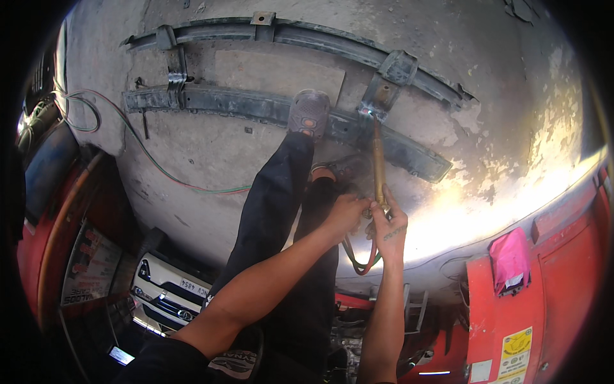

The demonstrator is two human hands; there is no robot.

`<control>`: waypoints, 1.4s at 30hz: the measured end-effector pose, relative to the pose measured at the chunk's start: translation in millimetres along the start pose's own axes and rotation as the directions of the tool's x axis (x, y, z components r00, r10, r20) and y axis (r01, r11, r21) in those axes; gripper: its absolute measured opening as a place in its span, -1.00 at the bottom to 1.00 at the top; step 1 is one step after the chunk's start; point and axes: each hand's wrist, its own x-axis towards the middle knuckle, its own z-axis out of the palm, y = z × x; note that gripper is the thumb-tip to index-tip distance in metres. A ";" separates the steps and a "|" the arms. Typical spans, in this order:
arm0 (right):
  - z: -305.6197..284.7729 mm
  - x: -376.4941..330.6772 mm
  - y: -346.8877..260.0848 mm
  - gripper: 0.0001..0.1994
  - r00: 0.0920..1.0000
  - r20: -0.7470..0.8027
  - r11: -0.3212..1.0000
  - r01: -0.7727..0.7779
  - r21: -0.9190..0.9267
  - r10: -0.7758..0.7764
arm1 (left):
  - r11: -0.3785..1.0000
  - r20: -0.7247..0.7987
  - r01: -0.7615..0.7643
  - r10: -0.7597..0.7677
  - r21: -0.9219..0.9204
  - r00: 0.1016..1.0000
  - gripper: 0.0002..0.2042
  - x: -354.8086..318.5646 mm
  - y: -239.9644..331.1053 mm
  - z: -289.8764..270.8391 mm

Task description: The person positions two metal frame sections on the floor, then uses a welding torch to heat and weld the joints. The person moves along the frame, applying the torch to multiple connection points while standing.

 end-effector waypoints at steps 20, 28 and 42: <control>0.5 -2.9 4.7 -0.46 0.999 -0.041 1.000 0.009 0.014 -0.008 | 0.995 0.044 0.049 -0.053 0.088 0.998 -0.69 -1.8 -6.1 -2.0; -1.2 -2.9 5.8 -0.45 1.000 -0.020 0.999 -0.004 0.042 0.005 | 0.995 0.067 0.094 -0.092 -0.029 0.993 -0.72 -2.9 -7.0 0.2; -2.3 -3.1 2.5 -0.46 0.999 -0.025 0.996 -0.018 0.084 0.021 | 0.996 0.056 0.088 -0.088 -0.001 0.995 -0.74 3.6 -14.4 2.8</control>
